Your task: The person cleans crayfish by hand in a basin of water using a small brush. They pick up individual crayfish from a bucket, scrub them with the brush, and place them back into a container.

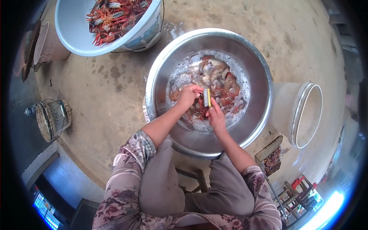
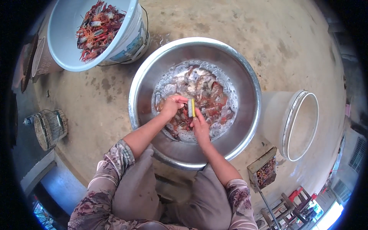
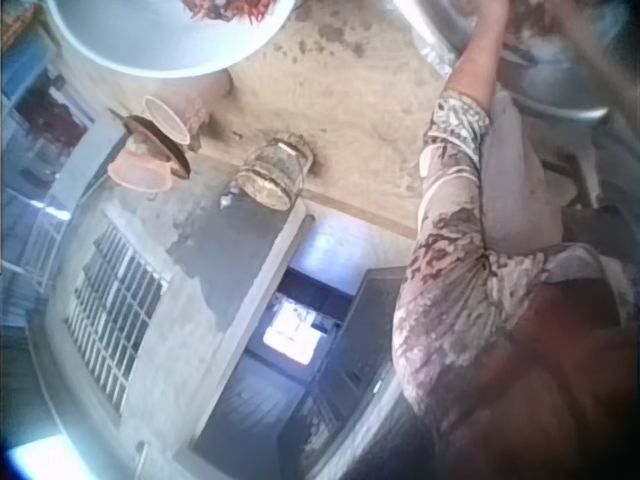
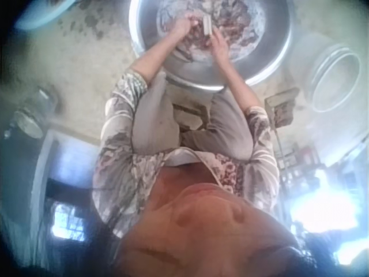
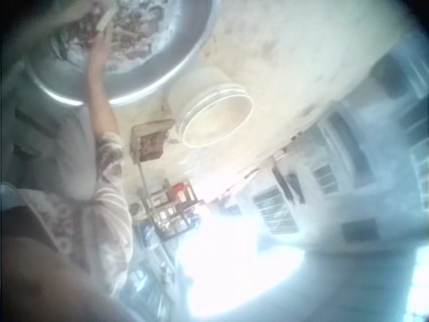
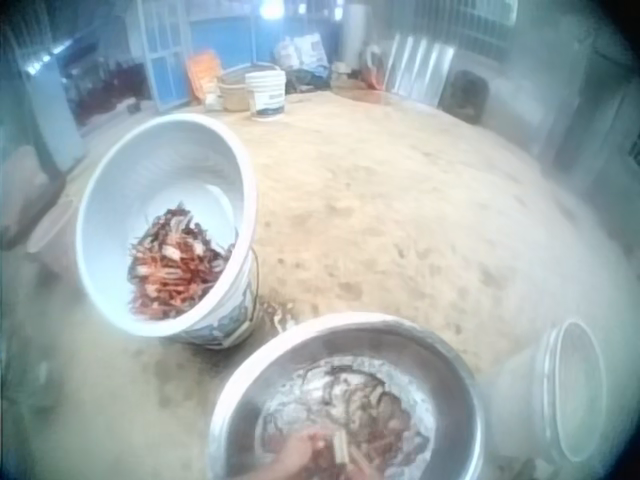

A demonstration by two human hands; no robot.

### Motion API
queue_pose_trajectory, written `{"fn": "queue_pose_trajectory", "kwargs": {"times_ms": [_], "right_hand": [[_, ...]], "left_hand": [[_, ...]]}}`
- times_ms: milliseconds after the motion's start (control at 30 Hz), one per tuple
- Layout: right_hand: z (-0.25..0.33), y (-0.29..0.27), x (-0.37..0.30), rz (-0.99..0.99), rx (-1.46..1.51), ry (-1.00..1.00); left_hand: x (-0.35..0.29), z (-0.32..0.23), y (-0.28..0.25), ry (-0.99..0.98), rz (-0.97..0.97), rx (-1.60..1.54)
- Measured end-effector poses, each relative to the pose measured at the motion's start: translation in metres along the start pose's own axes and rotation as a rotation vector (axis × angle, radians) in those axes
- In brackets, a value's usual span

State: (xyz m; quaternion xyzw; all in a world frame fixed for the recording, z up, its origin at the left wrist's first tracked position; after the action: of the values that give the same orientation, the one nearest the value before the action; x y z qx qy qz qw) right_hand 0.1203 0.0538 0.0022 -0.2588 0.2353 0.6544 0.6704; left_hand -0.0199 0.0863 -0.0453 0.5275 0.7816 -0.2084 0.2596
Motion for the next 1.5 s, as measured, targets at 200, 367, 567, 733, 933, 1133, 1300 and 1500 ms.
{"fn": "queue_pose_trajectory", "kwargs": {"times_ms": [200, 367, 567, 733, 933, 1133, 1300, 1500], "right_hand": [[0.028, 0.013, -0.039, -0.053, -0.551, -0.644], [0.045, 0.018, -0.001, -0.171, -0.64, -0.439], [0.044, 0.036, -0.045, -0.041, -0.585, -0.688], [0.049, 0.026, 0.002, -0.115, -0.662, -0.447], [0.035, 0.026, -0.002, -0.08, -0.76, -0.344], [0.033, 0.035, -0.035, -0.028, -0.599, -0.611], [0.051, 0.029, -0.007, -0.147, -0.674, -0.545], [0.043, 0.032, -0.008, -0.112, -0.678, -0.52]], "left_hand": [[-0.014, 0.03, -0.001, -0.529, -0.226, -0.615], [-0.031, 0.053, 0.019, -0.63, -0.279, -0.581], [-0.002, 0.075, -0.004, -0.54, -0.44, -0.645], [-0.018, 0.055, 0.012, -0.644, -0.295, -0.63], [-0.026, 0.06, 0.011, -0.585, -0.264, -0.627], [-0.012, 0.054, -0.009, -0.624, -0.497, -0.577], [-0.009, 0.046, 0.005, -0.478, -0.309, -0.645], [-0.009, 0.046, 0.006, -0.504, -0.271, -0.691]]}}
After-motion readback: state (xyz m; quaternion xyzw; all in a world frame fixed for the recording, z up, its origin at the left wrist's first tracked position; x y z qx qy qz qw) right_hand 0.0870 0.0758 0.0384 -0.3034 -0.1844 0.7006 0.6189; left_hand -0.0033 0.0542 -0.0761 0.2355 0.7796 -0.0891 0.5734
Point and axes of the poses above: each hand's wrist, its own x-axis towards the middle knuckle, its own y-axis out of the palm, z = x × y, the point moved 8 cm from there along x, towards the middle knuckle, and after that the axes turned 15 degrees about -z, right-handed, at the moved point
